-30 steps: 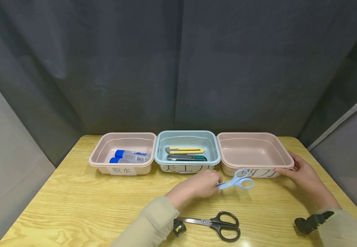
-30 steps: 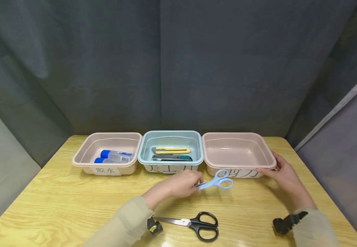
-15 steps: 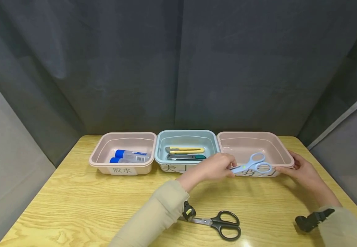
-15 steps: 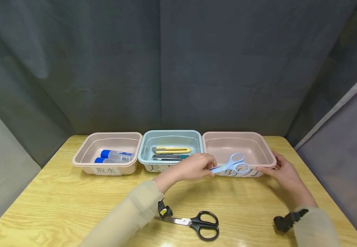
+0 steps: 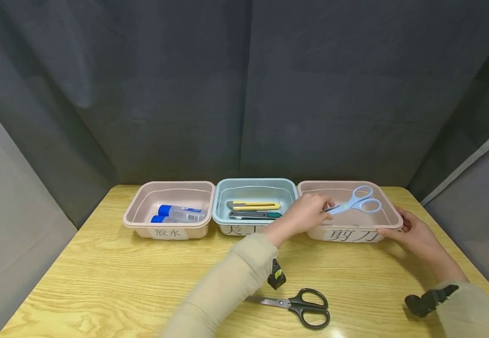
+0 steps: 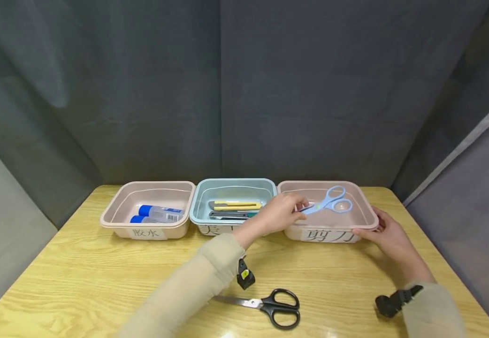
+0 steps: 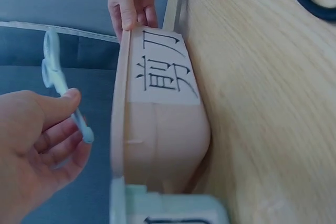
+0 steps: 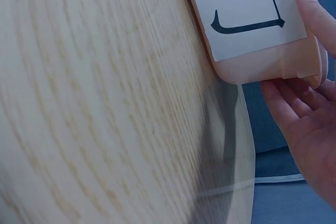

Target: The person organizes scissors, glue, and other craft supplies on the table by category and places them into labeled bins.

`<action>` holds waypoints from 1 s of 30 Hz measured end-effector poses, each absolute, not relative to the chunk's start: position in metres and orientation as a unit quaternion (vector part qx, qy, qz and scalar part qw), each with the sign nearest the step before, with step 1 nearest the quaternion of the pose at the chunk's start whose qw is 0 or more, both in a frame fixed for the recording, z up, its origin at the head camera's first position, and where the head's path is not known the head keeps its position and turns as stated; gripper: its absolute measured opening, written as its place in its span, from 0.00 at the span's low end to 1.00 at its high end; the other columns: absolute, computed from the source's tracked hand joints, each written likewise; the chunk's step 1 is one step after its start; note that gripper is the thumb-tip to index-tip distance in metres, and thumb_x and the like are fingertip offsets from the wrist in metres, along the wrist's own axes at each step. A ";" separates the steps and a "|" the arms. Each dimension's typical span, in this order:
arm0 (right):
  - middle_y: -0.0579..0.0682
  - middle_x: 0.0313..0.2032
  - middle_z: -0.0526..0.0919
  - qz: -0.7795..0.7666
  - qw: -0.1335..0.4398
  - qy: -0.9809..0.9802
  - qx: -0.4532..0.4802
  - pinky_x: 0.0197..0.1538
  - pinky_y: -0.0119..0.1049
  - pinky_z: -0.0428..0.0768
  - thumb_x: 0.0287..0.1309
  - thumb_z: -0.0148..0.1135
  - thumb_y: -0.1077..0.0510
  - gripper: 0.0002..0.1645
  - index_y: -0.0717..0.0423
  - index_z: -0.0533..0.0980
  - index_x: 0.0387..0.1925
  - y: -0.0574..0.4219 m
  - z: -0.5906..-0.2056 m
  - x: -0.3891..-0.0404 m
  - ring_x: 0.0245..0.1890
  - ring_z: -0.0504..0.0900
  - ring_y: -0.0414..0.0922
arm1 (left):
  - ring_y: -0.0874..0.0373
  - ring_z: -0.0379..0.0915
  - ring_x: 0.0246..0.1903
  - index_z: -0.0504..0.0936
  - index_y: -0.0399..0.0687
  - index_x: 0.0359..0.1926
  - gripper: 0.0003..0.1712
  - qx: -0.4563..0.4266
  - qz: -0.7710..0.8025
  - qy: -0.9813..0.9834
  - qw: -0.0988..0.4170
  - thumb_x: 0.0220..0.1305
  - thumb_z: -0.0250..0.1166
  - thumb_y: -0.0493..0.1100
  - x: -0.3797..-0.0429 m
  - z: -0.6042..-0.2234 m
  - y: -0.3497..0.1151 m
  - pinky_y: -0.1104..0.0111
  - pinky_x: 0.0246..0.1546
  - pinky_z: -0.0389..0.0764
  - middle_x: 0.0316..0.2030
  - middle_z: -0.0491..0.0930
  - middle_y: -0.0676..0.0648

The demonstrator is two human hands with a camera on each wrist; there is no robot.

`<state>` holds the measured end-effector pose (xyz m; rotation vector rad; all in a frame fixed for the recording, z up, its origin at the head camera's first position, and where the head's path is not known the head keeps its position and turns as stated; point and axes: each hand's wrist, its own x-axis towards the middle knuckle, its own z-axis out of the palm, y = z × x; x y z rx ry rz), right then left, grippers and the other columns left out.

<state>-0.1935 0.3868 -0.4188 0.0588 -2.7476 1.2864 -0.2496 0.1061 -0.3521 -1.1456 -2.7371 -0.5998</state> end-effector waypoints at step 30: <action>0.72 0.60 0.59 0.419 0.056 -0.906 0.011 0.36 0.12 0.69 0.54 0.62 0.51 0.51 0.68 0.44 0.68 0.387 -0.417 -0.192 0.41 0.61 0.18 | 0.61 0.76 0.30 0.83 0.53 0.26 0.02 -0.280 -0.079 -0.954 0.080 0.53 0.65 0.43 -0.277 -0.381 0.141 0.71 0.25 0.76 0.30 0.82 0.53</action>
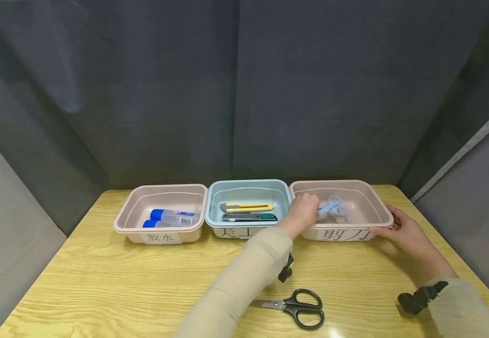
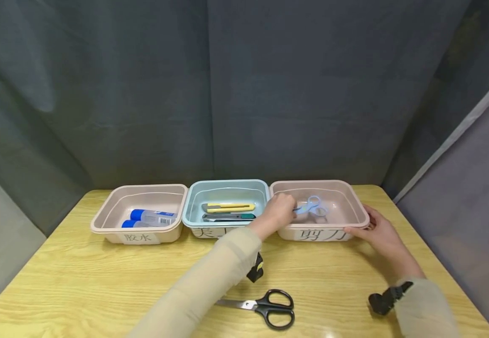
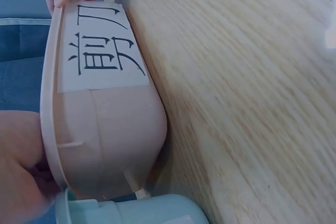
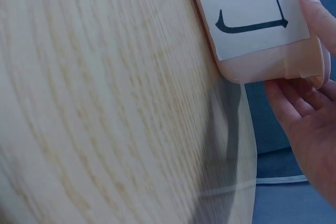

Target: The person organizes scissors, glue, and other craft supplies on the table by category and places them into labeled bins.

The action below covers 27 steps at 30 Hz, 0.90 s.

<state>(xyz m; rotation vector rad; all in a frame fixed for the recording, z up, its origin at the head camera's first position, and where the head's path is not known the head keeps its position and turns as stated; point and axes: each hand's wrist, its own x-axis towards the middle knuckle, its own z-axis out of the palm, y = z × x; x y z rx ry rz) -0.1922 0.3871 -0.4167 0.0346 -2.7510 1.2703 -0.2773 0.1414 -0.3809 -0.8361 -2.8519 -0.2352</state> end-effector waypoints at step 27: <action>0.72 0.60 0.59 0.419 0.058 -0.906 0.009 0.36 0.11 0.69 0.53 0.63 0.51 0.51 0.68 0.45 0.67 0.388 -0.418 -0.192 0.43 0.63 0.21 | 0.62 0.77 0.37 0.83 0.58 0.40 0.13 -0.291 -0.076 -0.952 0.059 0.54 0.63 0.39 -0.275 -0.378 0.140 0.71 0.33 0.79 0.38 0.82 0.56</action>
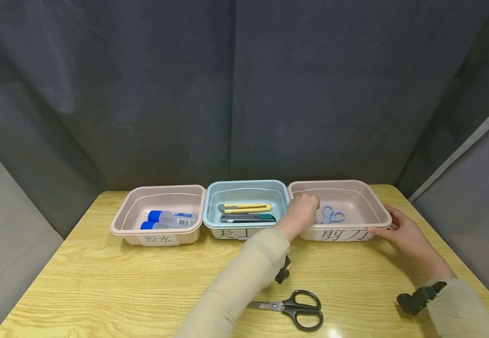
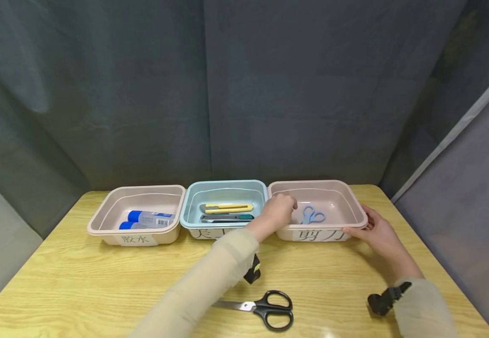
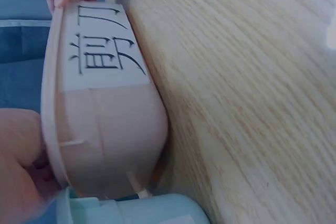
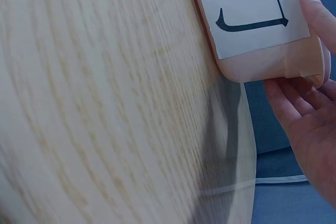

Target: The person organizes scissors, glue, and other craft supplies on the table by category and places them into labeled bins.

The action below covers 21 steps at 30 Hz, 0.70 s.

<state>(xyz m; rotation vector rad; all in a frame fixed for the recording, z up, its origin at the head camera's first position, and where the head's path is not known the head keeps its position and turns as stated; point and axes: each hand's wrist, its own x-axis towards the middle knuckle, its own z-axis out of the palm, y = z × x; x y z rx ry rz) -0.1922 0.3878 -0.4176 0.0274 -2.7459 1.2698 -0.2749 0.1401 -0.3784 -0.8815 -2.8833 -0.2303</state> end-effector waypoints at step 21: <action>0.73 0.59 0.59 0.412 0.049 -0.910 0.010 0.36 0.11 0.69 0.54 0.63 0.51 0.52 0.69 0.44 0.67 0.386 -0.415 -0.191 0.41 0.60 0.17 | 0.67 0.76 0.34 0.83 0.59 0.41 0.09 -0.379 -0.078 -0.919 0.080 0.59 0.61 0.46 -0.234 -0.359 0.087 0.75 0.24 0.73 0.38 0.80 0.58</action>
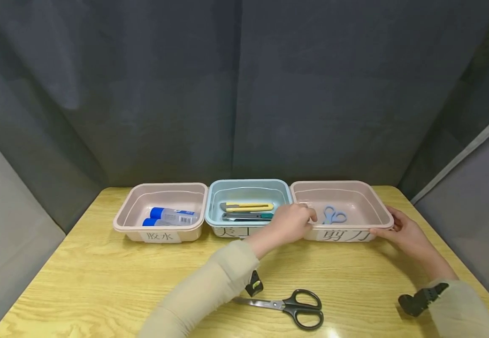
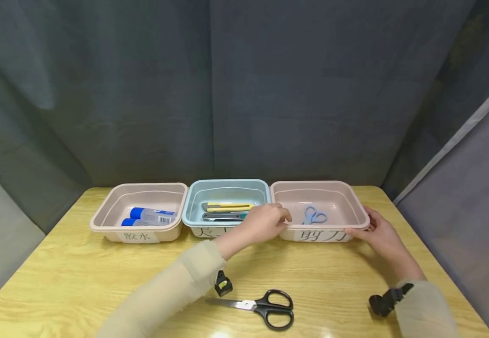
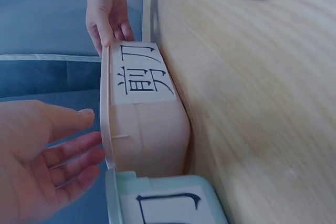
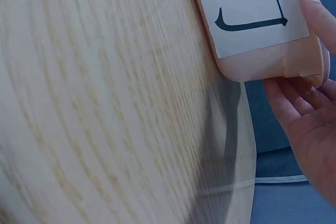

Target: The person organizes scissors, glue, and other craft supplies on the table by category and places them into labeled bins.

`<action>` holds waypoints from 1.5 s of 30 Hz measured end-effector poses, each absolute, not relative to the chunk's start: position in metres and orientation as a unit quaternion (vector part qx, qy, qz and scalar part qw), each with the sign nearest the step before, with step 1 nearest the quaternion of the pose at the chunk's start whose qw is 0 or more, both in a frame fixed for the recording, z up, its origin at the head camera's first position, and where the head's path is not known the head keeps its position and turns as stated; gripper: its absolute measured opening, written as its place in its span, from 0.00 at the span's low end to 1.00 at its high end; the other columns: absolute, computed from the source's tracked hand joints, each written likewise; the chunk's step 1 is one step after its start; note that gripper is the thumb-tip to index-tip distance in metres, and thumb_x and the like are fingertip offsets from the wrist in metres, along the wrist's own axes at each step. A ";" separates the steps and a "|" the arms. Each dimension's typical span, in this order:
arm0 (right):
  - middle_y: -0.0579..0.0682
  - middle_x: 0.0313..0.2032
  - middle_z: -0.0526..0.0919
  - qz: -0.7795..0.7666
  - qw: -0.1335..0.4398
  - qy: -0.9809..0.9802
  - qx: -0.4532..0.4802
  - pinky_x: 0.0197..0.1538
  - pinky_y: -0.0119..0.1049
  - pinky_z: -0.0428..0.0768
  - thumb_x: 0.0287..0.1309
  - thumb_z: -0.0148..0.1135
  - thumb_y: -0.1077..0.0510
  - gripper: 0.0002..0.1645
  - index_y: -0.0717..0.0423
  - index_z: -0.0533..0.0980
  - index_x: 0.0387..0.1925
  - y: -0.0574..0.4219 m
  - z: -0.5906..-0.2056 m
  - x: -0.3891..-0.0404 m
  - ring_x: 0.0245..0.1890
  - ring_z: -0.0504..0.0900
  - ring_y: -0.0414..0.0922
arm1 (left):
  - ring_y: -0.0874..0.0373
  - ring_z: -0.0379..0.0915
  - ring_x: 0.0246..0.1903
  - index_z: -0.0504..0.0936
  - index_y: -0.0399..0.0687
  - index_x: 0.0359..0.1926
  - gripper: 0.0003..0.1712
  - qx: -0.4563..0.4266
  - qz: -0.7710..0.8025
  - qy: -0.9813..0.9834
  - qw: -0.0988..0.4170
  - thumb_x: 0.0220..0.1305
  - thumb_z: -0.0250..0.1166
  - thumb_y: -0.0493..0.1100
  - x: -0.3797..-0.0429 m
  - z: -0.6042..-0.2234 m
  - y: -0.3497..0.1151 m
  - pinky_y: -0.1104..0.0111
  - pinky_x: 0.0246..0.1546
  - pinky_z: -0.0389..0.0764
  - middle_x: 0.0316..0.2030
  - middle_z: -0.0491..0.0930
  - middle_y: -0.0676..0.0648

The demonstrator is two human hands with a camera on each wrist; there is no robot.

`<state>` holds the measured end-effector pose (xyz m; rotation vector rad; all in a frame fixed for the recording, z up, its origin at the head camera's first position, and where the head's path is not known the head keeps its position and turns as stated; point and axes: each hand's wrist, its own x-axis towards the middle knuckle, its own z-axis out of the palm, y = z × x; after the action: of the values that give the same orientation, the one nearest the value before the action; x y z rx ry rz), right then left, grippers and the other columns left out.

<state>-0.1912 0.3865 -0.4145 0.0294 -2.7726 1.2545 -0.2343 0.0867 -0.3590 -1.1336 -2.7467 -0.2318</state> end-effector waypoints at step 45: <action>0.73 0.60 0.59 0.408 0.047 -0.912 0.003 0.36 0.11 0.69 0.54 0.62 0.50 0.52 0.68 0.44 0.68 0.389 -0.417 -0.193 0.46 0.66 0.26 | 0.67 0.63 0.23 0.72 0.53 0.29 0.19 -0.481 -0.004 -0.861 -0.165 0.39 0.74 0.43 -0.157 -0.398 -0.023 0.79 0.24 0.65 0.23 0.67 0.60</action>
<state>-0.1928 0.3886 -0.4169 0.0096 -2.7821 1.2433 -0.1568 -0.0231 -0.3984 -1.6930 -3.0336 -0.0155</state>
